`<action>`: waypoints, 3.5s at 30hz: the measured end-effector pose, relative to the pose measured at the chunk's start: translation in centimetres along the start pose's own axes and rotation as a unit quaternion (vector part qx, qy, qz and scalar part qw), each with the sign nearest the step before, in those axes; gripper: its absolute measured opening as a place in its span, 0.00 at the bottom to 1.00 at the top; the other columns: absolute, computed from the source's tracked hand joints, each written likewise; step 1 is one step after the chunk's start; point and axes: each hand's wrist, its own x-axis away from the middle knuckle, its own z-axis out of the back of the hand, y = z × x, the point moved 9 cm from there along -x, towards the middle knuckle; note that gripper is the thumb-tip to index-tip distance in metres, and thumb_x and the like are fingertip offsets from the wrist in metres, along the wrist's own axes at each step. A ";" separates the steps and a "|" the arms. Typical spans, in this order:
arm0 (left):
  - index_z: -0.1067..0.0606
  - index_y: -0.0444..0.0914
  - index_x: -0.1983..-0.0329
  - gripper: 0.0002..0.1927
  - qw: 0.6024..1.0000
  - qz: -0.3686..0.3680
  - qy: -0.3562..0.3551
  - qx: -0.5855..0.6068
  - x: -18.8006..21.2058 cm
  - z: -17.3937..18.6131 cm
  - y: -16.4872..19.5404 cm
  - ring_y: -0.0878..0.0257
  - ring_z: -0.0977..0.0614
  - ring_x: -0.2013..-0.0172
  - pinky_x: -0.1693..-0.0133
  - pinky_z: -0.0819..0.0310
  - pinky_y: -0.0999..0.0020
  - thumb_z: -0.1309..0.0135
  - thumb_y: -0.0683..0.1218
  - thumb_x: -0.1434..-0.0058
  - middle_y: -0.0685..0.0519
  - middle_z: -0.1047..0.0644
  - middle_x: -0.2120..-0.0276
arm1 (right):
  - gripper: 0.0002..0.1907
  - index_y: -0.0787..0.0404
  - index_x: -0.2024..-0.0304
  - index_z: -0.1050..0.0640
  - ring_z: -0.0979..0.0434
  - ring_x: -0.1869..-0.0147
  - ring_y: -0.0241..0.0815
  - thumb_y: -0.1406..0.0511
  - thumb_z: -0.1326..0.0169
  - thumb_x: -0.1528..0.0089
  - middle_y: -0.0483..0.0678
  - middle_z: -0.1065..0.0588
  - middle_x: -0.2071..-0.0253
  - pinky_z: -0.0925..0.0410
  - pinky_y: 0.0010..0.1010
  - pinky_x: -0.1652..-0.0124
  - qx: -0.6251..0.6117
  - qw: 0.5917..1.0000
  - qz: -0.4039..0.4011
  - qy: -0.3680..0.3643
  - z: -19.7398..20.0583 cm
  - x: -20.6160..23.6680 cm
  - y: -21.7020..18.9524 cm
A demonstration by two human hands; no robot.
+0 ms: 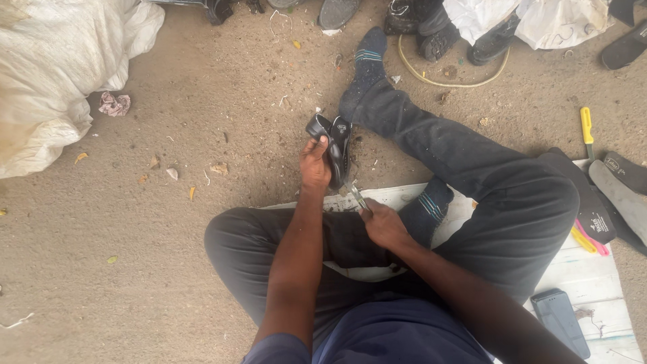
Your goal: The person sits on the ground and uses a knife to scrape and clean the sole of a black shoe. They repeatedly scrape the bottom surface, remove debris, and occasionally turn the shoe over to work on different areas.
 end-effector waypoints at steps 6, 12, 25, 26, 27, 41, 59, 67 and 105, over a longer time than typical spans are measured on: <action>0.21 0.37 0.56 0.10 1.000 0.014 0.017 0.016 0.5 0.0 0.0 0.61 0.19 0.60 0.52 0.26 0.65 0.35 0.40 0.40 0.53 0.18 0.62 | 0.17 0.64 0.46 0.29 0.20 0.57 0.67 0.59 0.56 0.31 0.66 0.22 0.64 0.31 0.55 0.54 -0.021 1.000 -0.006 0.000 -0.9 1.4 -1.5; 0.23 0.38 0.52 0.14 0.997 0.027 0.067 0.035 -0.1 1.7 -0.3 0.60 0.19 0.61 0.54 0.25 0.64 0.35 0.43 0.40 0.51 0.19 0.63 | 0.18 0.62 0.43 0.29 0.21 0.54 0.70 0.59 0.54 0.32 0.67 0.22 0.63 0.30 0.56 0.51 0.019 1.000 -0.002 -0.011 -2.0 3.5 -1.0; 0.35 0.28 0.42 0.36 0.528 -0.118 0.151 -0.827 4.9 -3.9 8.2 0.44 0.23 0.48 0.42 0.31 0.44 0.32 0.44 0.49 0.40 0.25 0.52 | 0.21 0.59 0.43 0.27 0.18 0.60 0.67 0.56 0.50 0.34 0.64 0.20 0.67 0.28 0.55 0.56 0.076 0.996 0.036 0.006 0.1 4.9 2.8; 0.36 0.28 0.42 0.38 0.536 -0.102 0.151 -0.824 5.1 -3.5 8.7 0.43 0.26 0.45 0.39 0.39 0.40 0.30 0.46 0.51 0.39 0.25 0.50 | 0.21 0.59 0.44 0.26 0.18 0.61 0.67 0.55 0.49 0.34 0.64 0.20 0.68 0.27 0.54 0.56 0.081 0.996 0.023 0.022 1.0 4.5 3.1; 0.36 0.27 0.42 0.40 0.544 -0.084 0.152 -0.821 5.3 -2.9 9.1 0.41 0.28 0.42 0.36 0.46 0.37 0.29 0.47 0.53 0.38 0.26 0.49 | 0.21 0.61 0.45 0.25 0.17 0.62 0.66 0.55 0.49 0.35 0.63 0.20 0.68 0.26 0.52 0.59 0.032 0.991 0.061 0.111 3.2 3.9 2.0; 0.28 0.32 0.50 0.23 0.416 -0.129 0.147 -0.888 6.7 -2.3 8.0 0.45 0.26 0.45 0.41 0.38 0.45 0.38 0.49 0.43 0.40 0.26 0.50 | 0.23 0.63 0.50 0.22 0.18 0.54 0.57 0.51 0.50 0.33 0.59 0.20 0.59 0.27 0.48 0.50 0.103 0.988 0.037 0.109 3.3 -9.7 -1.6; 0.20 0.38 0.59 0.17 0.371 -0.040 0.031 -0.927 1.5 -5.2 0.2 0.53 0.14 0.62 0.51 0.27 0.56 0.60 0.48 0.30 0.47 0.16 0.65 | 0.21 0.59 0.41 0.23 0.40 0.81 0.27 0.57 0.45 0.33 0.37 0.37 0.78 0.45 0.21 0.82 -0.429 0.889 0.014 0.162 22.7 3.4 4.3; 0.19 0.36 0.64 0.22 0.484 0.008 0.048 -0.874 2.6 -3.0 2.5 0.49 0.13 0.68 0.63 0.17 0.56 0.55 0.56 0.29 0.41 0.17 0.68 | 0.22 0.57 0.39 0.25 0.19 0.55 0.48 0.54 0.54 0.29 0.55 0.21 0.59 0.29 0.43 0.51 -0.002 0.989 0.131 0.063 5.6 -7.5 -1.2; 0.32 0.35 0.60 0.10 0.585 -0.247 0.100 -0.766 13.4 -6.8 3.6 0.41 0.19 0.78 0.76 0.27 0.45 0.52 0.48 0.29 0.41 0.21 0.78 | 0.23 0.43 0.34 0.27 0.24 0.39 0.54 0.56 0.54 0.33 0.52 0.24 0.42 0.32 0.45 0.42 0.187 0.963 0.157 -0.110 7.2 -4.5 -7.1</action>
